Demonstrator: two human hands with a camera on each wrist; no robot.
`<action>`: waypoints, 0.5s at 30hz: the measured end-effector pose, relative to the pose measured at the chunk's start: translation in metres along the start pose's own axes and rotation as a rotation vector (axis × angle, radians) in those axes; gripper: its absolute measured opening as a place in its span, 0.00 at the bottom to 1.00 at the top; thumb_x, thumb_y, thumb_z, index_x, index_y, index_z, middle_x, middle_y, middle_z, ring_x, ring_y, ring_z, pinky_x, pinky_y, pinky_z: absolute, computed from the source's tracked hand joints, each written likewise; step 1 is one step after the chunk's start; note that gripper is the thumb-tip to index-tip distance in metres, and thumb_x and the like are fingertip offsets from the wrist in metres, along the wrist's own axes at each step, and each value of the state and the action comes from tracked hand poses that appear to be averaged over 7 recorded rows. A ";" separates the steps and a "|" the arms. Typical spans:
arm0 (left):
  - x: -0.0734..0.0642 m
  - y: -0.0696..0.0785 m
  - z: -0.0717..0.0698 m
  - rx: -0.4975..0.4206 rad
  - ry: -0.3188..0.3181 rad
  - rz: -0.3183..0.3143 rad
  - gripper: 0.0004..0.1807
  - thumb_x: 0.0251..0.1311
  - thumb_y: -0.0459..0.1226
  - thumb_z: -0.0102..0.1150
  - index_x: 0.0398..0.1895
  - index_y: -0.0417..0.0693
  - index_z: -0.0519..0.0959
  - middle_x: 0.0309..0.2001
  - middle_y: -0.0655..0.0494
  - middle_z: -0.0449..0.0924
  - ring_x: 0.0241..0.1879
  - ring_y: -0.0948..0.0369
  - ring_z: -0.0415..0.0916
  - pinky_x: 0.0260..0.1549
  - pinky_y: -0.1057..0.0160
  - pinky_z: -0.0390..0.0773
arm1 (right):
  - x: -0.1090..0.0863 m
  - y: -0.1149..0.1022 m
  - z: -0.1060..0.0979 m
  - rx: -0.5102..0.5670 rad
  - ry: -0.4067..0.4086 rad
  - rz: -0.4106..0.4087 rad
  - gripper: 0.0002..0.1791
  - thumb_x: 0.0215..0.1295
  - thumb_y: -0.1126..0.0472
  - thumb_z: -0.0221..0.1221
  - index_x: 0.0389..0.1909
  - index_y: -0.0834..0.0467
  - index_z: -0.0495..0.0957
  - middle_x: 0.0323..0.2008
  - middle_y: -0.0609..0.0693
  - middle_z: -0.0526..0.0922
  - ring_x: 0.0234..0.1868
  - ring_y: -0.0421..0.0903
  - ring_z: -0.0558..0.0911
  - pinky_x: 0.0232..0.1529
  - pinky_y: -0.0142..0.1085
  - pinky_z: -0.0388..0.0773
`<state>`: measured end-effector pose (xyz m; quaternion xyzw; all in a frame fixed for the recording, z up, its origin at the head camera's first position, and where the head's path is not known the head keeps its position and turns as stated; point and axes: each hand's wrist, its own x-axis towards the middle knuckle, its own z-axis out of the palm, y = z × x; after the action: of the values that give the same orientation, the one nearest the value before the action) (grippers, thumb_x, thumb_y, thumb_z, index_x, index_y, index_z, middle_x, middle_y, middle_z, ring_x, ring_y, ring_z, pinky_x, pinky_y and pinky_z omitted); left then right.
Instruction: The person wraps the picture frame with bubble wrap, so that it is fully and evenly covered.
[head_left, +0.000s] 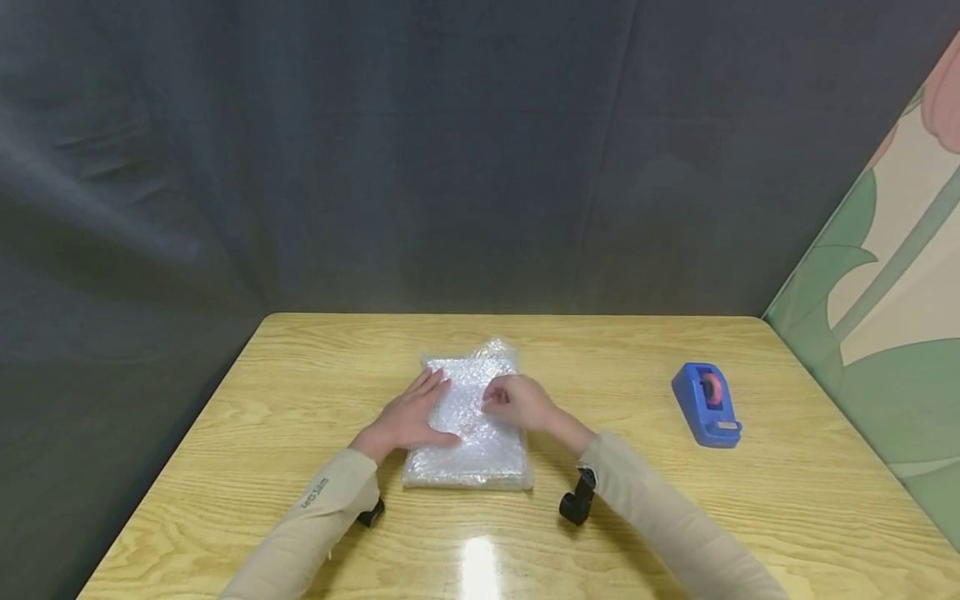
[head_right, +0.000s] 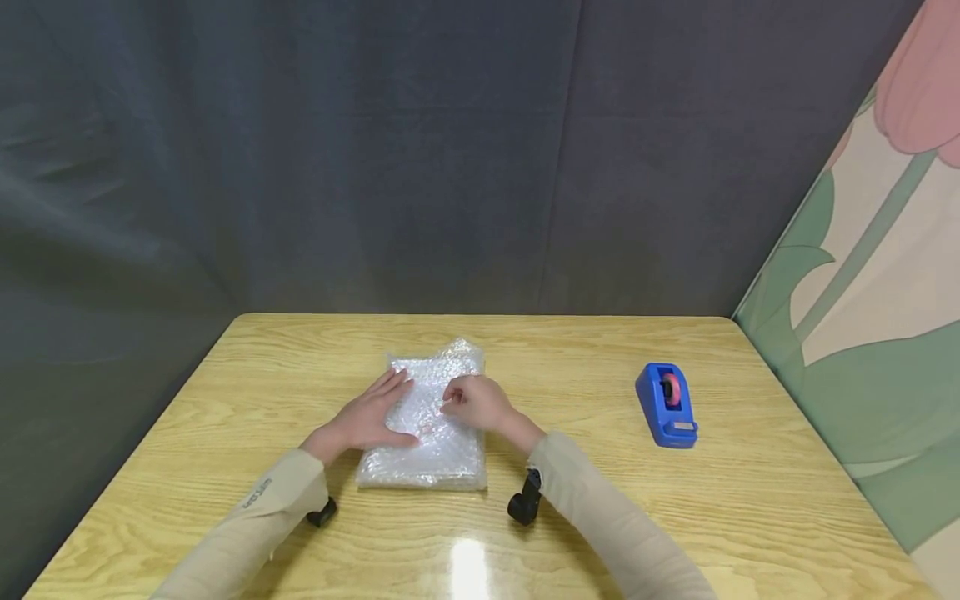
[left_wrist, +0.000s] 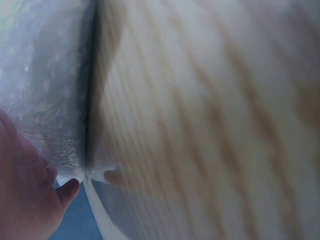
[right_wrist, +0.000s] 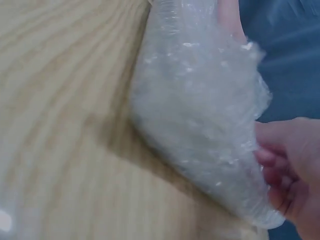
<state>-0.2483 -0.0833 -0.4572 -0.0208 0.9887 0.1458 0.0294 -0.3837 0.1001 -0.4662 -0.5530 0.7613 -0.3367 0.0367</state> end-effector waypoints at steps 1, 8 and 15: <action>0.000 0.000 0.000 -0.001 0.002 0.000 0.55 0.43 0.62 0.59 0.70 0.45 0.50 0.71 0.50 0.38 0.70 0.54 0.31 0.65 0.50 0.47 | -0.001 0.000 0.000 0.047 0.020 -0.011 0.04 0.51 0.64 0.63 0.29 0.59 0.80 0.24 0.45 0.79 0.25 0.37 0.74 0.28 0.28 0.73; 0.001 0.000 0.000 -0.007 0.014 -0.004 0.54 0.43 0.62 0.60 0.69 0.44 0.51 0.71 0.50 0.38 0.70 0.54 0.31 0.65 0.49 0.48 | -0.004 0.000 0.012 0.265 0.084 -0.061 0.04 0.51 0.72 0.61 0.29 0.65 0.81 0.28 0.53 0.82 0.30 0.43 0.79 0.34 0.29 0.77; 0.001 -0.001 0.001 -0.010 0.012 0.002 0.54 0.44 0.62 0.60 0.70 0.45 0.51 0.71 0.50 0.38 0.70 0.55 0.31 0.65 0.50 0.48 | -0.004 0.000 0.027 0.202 0.160 -0.108 0.03 0.50 0.73 0.61 0.27 0.65 0.82 0.26 0.53 0.82 0.29 0.44 0.79 0.34 0.29 0.77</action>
<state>-0.2491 -0.0836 -0.4585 -0.0208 0.9881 0.1506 0.0232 -0.3705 0.0904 -0.4880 -0.5580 0.6932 -0.4560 0.0132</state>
